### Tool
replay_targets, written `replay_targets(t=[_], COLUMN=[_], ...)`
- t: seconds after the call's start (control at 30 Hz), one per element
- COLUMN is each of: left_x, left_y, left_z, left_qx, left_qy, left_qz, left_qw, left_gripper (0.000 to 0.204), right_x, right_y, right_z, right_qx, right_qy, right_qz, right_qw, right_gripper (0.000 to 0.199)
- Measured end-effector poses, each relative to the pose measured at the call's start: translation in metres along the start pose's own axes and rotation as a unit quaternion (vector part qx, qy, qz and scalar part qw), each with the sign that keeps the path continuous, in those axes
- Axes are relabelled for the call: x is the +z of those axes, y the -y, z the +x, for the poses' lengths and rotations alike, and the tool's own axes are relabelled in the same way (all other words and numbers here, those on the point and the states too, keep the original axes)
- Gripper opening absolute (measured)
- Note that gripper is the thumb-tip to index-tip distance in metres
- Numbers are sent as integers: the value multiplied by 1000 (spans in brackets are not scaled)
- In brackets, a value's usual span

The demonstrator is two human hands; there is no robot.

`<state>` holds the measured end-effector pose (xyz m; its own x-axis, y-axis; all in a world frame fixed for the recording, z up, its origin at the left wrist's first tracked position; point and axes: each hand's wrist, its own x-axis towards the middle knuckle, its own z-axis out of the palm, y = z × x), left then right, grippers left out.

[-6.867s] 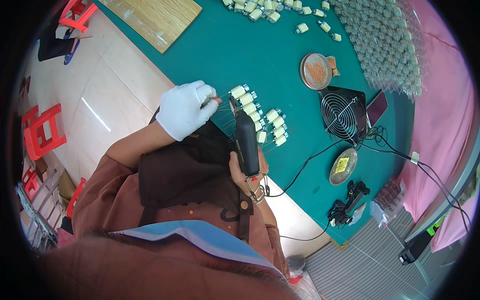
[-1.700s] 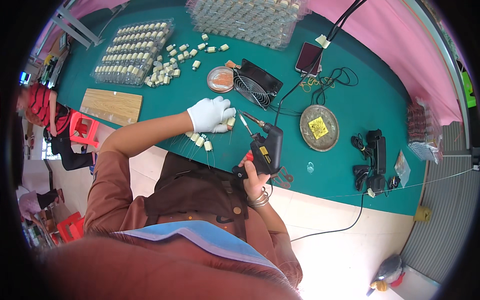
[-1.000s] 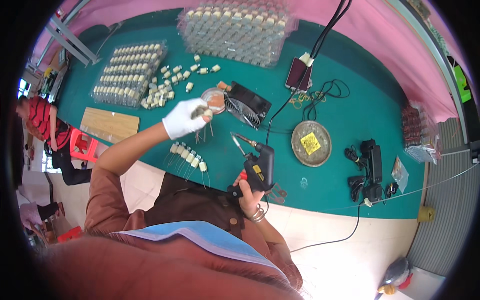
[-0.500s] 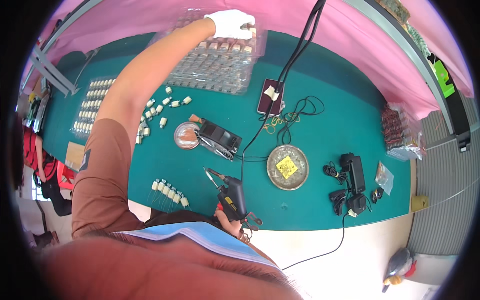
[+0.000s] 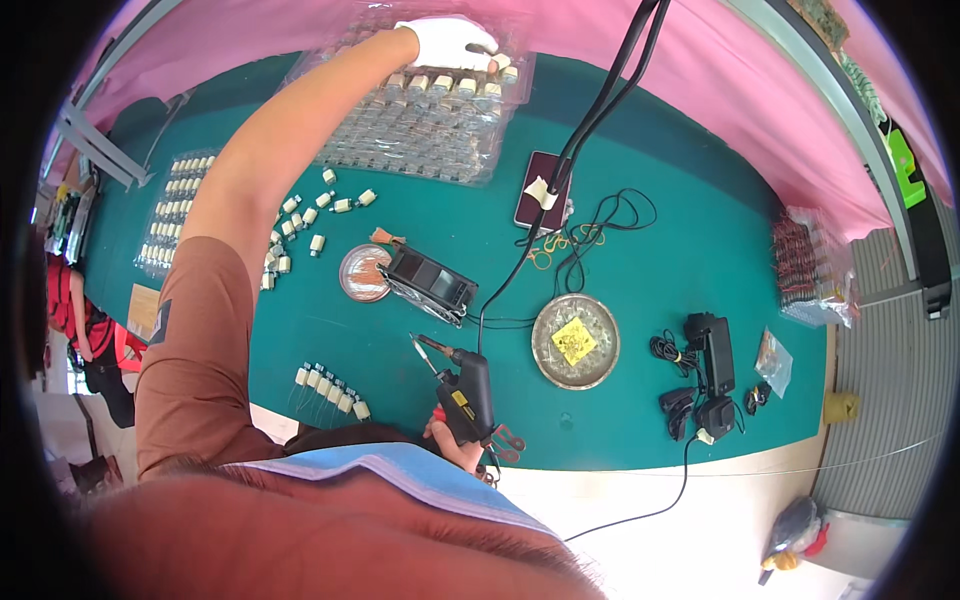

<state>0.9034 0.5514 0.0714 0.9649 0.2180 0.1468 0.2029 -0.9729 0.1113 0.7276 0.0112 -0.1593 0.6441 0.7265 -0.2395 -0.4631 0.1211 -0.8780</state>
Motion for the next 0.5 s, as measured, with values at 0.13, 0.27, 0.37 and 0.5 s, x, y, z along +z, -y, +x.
replay_targets(t=[0.13,0.27,0.37,0.5], left_x=[-30,-8,-10,-21], left_y=[-33,-8,-37,-50], left_z=[-23,-8,-3,11], left_qx=[-58,-29,-23,-109], left_qy=[35,-37,-47,76], left_qz=[-87,-98,-79,-54], left_qw=[994,994,996,990], left_gripper=[49,46,41,46], right_x=[5,-4,-2,-2], right_y=[6,-6,-1,2], right_z=[0,3,6,8], right_qx=[12,-24,-11,-29], right_qy=[-32,33,21,36], right_qz=[13,20,29,36], right_qw=[999,999,999,998], right_gripper=[25,26,28,28])
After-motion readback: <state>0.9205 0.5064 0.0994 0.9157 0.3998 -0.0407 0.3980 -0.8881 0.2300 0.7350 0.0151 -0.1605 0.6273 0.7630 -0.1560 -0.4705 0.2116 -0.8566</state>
